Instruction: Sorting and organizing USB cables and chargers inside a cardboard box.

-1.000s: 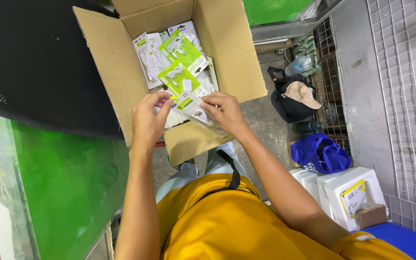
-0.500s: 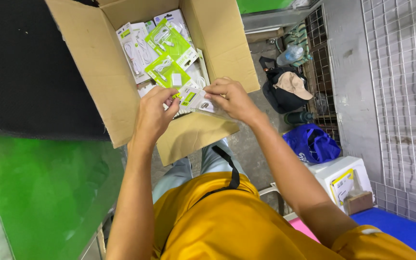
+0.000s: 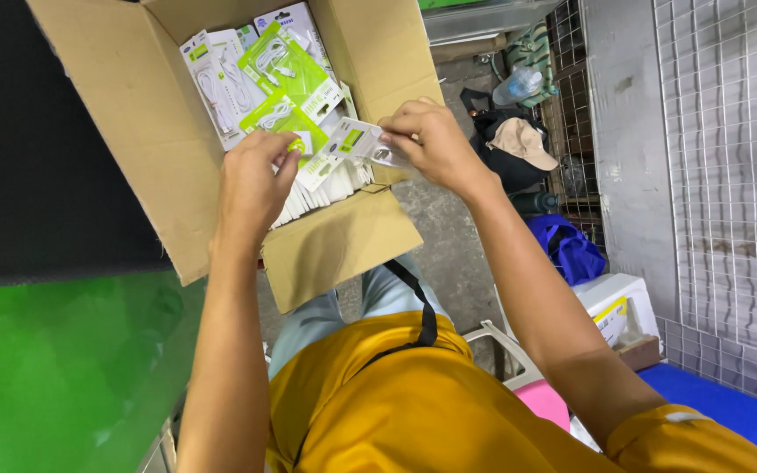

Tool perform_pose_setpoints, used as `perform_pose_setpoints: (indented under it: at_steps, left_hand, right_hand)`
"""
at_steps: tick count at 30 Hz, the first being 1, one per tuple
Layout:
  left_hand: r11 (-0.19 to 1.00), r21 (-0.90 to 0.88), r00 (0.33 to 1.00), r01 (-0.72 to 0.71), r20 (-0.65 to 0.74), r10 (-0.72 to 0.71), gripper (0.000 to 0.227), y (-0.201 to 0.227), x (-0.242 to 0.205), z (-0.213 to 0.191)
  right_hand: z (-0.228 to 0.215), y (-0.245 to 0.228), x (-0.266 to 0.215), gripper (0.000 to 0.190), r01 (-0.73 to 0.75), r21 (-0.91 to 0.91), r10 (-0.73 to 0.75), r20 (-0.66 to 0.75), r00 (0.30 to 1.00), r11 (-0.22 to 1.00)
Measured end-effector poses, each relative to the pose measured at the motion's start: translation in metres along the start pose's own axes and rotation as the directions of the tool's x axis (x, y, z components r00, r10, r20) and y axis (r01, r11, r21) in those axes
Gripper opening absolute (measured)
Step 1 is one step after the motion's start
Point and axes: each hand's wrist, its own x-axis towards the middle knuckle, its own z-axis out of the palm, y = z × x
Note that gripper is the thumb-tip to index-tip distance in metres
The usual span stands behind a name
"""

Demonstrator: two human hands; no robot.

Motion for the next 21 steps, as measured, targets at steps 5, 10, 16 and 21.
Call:
perform_pose_setpoints:
  at_steps: [5, 10, 16, 21]
  left_hand:
    - [0.885, -0.220, 0.901, 0.410, -0.049, -0.430, 0.019, -0.081, -0.011, 0.069]
    - [0.813, -0.212, 0.812, 0.543, -0.116, -0.572, 0.018, -0.157, -0.039, 0.129]
    - [0.682, -0.090, 0.649, 0.726, -0.236, -0.723, 0.023, -0.209, -0.072, 0.155]
    - [0.603, -0.013, 0.578, 0.797, -0.271, -0.770, 0.021, -0.218, -0.077, 0.162]
  right_hand:
    - [0.012, 0.011, 0.000, 0.018, -0.268, 0.243, 0.296, -0.088, 0.951, 0.932]
    - [0.040, 0.044, -0.004, 0.020, -0.372, 0.418, 0.451, -0.105, 0.886, 0.829]
    - [0.084, 0.071, -0.003, 0.026, -0.385, 0.763, 0.593, 0.002, 0.805, 0.519]
    - [0.120, 0.083, -0.002, 0.025, -0.417, 0.854, 0.700, 0.091, 0.709, 0.312]
